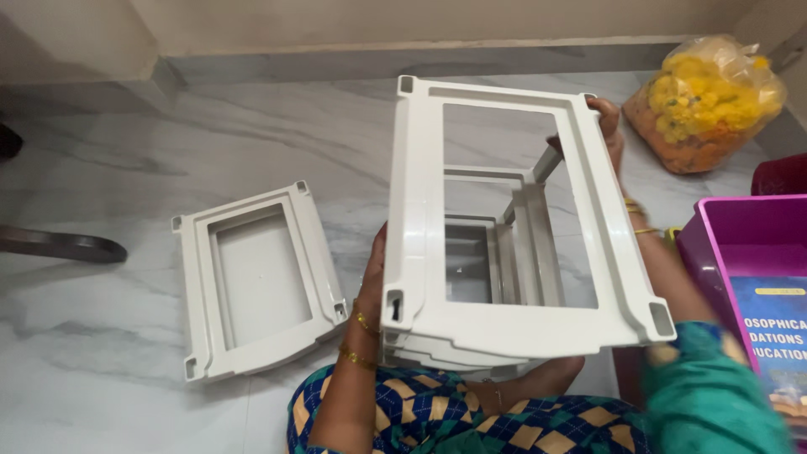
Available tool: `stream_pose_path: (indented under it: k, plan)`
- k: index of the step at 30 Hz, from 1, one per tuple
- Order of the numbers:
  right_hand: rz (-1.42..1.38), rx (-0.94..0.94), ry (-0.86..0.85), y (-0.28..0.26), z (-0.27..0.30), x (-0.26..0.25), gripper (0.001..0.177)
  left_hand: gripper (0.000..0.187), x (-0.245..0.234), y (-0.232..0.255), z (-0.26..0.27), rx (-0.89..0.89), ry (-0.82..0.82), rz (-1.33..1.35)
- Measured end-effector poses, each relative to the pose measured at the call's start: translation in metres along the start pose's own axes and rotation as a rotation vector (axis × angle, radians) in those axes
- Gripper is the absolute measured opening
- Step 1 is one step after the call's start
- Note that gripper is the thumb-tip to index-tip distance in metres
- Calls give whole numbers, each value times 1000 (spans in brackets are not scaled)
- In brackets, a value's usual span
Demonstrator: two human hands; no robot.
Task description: The person assembles a white plastic stool by inserting four legs into a frame and then attaching a second frame on top. The person handles the components by hand, aligning and pressing them together to form a complete stool.
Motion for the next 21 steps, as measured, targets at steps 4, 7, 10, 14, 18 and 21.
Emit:
stream_pose_path:
  k: [4, 7, 10, 14, 18, 21]
  plan:
    - [675, 307, -622, -6, -21, -30, 70, 87, -12, -8, -16, 64, -28, -14]
    - [667, -114, -558, -77, -74, -35, 38, 88, -16, -17, -25, 177, -4, -117]
    - [534, 203, -494, -103, -115, -11, 35, 91, -19, -12, -25, 196, 47, -221]
    - [378, 321, -624, -144, -128, 92, 37, 92, -14, -6, -11, 29, 102, -189]
    - [453, 236, -797, -165, -123, 194, 59, 94, -9, -5, -5, -94, 95, -106]
    - [603, 207, -901, -160, -116, 246, 68, 92, -6, 3, -10, 82, 79, -128]
Point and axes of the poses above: each hand's wrist, its own z-axis away from the middle knuckle, its own x-axis out of the palm, y = z × x, the point moved 7 cm from there along -z, towards the middle knuckle, and after that the axes turned 11 degrees about y, right-handed, at the moved point
